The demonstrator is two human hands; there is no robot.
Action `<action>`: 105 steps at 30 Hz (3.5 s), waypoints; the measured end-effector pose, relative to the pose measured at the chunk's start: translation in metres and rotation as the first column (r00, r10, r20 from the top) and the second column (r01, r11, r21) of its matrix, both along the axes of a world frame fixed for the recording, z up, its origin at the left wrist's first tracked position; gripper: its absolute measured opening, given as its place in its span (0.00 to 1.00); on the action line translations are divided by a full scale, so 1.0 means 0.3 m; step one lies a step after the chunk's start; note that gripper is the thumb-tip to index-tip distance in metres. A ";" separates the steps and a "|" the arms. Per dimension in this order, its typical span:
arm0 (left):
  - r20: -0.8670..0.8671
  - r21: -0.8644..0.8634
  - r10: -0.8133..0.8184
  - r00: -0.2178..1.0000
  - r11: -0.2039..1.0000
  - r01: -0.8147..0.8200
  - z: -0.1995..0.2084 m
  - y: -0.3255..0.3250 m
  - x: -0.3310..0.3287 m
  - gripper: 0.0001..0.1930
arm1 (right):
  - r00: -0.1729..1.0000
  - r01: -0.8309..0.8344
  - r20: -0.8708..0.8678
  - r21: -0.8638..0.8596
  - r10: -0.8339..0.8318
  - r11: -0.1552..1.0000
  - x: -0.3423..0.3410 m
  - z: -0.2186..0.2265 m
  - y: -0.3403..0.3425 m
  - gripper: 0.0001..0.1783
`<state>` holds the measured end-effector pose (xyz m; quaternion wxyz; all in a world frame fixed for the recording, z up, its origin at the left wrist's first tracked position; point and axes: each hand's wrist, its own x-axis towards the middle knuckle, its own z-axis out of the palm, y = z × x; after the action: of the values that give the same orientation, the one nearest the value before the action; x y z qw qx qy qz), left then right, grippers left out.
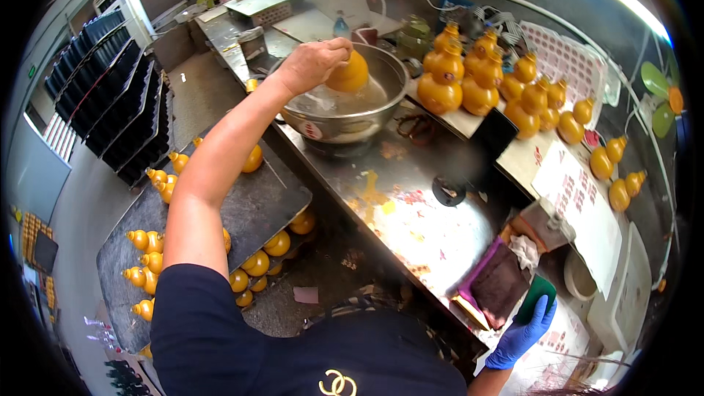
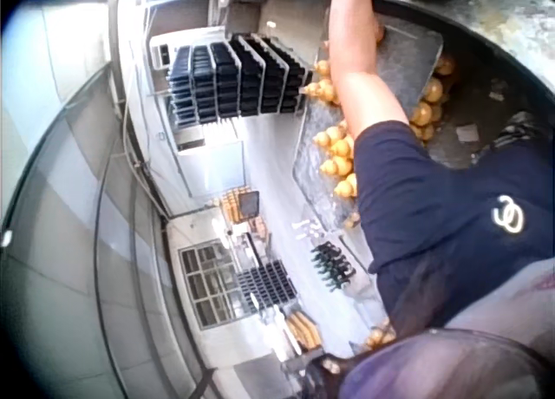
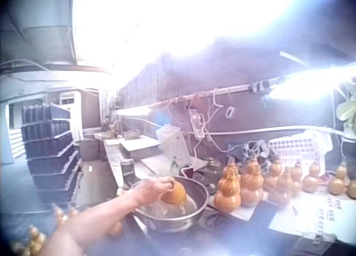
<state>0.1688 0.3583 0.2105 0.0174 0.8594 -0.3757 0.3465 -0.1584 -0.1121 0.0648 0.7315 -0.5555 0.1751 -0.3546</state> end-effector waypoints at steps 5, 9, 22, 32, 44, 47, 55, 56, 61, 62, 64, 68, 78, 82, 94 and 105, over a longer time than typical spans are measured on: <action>-0.054 0.298 0.081 0.995 0.953 -0.061 -0.052 -0.050 0.081 0.06 | 0.977 0.198 -0.104 0.142 -0.184 0.970 -0.135 -0.059 -0.135 0.15; -0.131 0.554 0.112 0.985 0.832 -0.021 -0.032 -0.087 0.120 0.06 | 0.953 0.298 -0.121 0.195 -0.279 0.934 -0.167 -0.096 -0.172 0.21; -0.111 0.562 0.153 0.982 0.825 -0.065 -0.067 -0.115 0.245 0.06 | 0.952 0.290 -0.135 0.116 -0.274 0.950 -0.150 -0.160 -0.199 0.19; -0.216 0.254 0.582 0.784 0.809 -0.530 -0.002 -0.097 0.251 0.12 | 0.957 0.276 -0.169 0.264 -0.237 0.924 -0.144 -0.084 -0.171 0.12; -0.310 -0.549 -0.260 0.915 0.834 0.051 0.232 -0.354 -0.168 0.13 | 0.963 -0.255 0.108 0.662 0.248 0.704 -0.092 -0.020 -0.162 0.14; -0.495 -0.654 -0.572 0.654 0.741 0.153 0.176 -0.661 -0.272 0.14 | 0.832 -0.333 -0.413 0.163 0.371 0.929 -0.034 0.038 -0.141 0.20; -0.751 -0.598 -0.650 0.116 0.744 0.296 -0.284 -1.317 -0.235 0.16 | 0.846 -0.412 -0.529 -0.569 0.067 0.711 0.084 0.037 -0.113 0.50; -0.642 -0.625 -0.704 0.304 0.710 0.326 -0.312 -1.328 -0.233 0.21 | 0.887 -0.296 -0.457 -0.460 0.062 0.837 0.090 0.009 -0.128 0.48; -0.653 -0.563 -0.719 0.238 0.671 0.482 -0.441 -1.168 -0.467 0.41 | 0.900 -0.316 -0.379 -0.223 0.217 0.922 0.109 -0.051 -0.171 0.40; -0.653 -0.563 -0.707 0.274 0.694 0.450 -0.465 -1.171 -0.538 0.44 | 0.908 -0.312 -0.347 -0.185 0.235 0.932 0.113 -0.063 -0.170 0.40; -0.618 -0.551 -0.682 0.392 0.731 0.403 -0.515 -1.199 -0.611 0.50 | 0.909 -0.302 -0.356 -0.207 0.215 0.931 0.111 -0.077 -0.179 0.39; -0.523 -0.537 -0.712 0.468 0.702 0.468 -0.569 -1.232 -0.604 0.49 | 0.955 -0.247 -0.182 -0.048 0.235 0.968 0.118 -0.117 -0.180 0.38; 0.190 -0.979 -0.959 -0.211 -0.168 -0.118 -0.109 -1.234 -0.927 0.16 | 0.948 0.185 -0.247 -0.089 -0.202 0.979 -0.296 -0.172 -0.093 0.15; 0.335 -0.940 -0.907 -0.254 -0.302 -0.160 -0.018 -1.282 -0.981 0.15 | 0.756 0.518 -0.387 -0.139 -0.528 0.844 -0.571 -0.259 -0.162 0.11; 0.406 -0.913 -0.898 -0.169 -0.388 -0.128 -0.004 -1.231 -1.019 0.11 | 0.031 -0.071 -0.696 -0.717 -0.717 0.693 -0.766 -0.267 -0.476 0.23; 0.261 -0.964 -0.952 -0.162 -0.247 -0.101 -0.040 -1.224 -1.008 0.08 | 0.698 0.710 -0.482 0.373 -0.529 0.597 -0.873 -0.448 -0.330 0.13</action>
<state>-0.1336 -0.0089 0.1985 0.8521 0.2572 -0.4434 -0.1061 -0.4202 -0.2112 -0.0696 0.6434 -0.2809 0.5673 -0.4305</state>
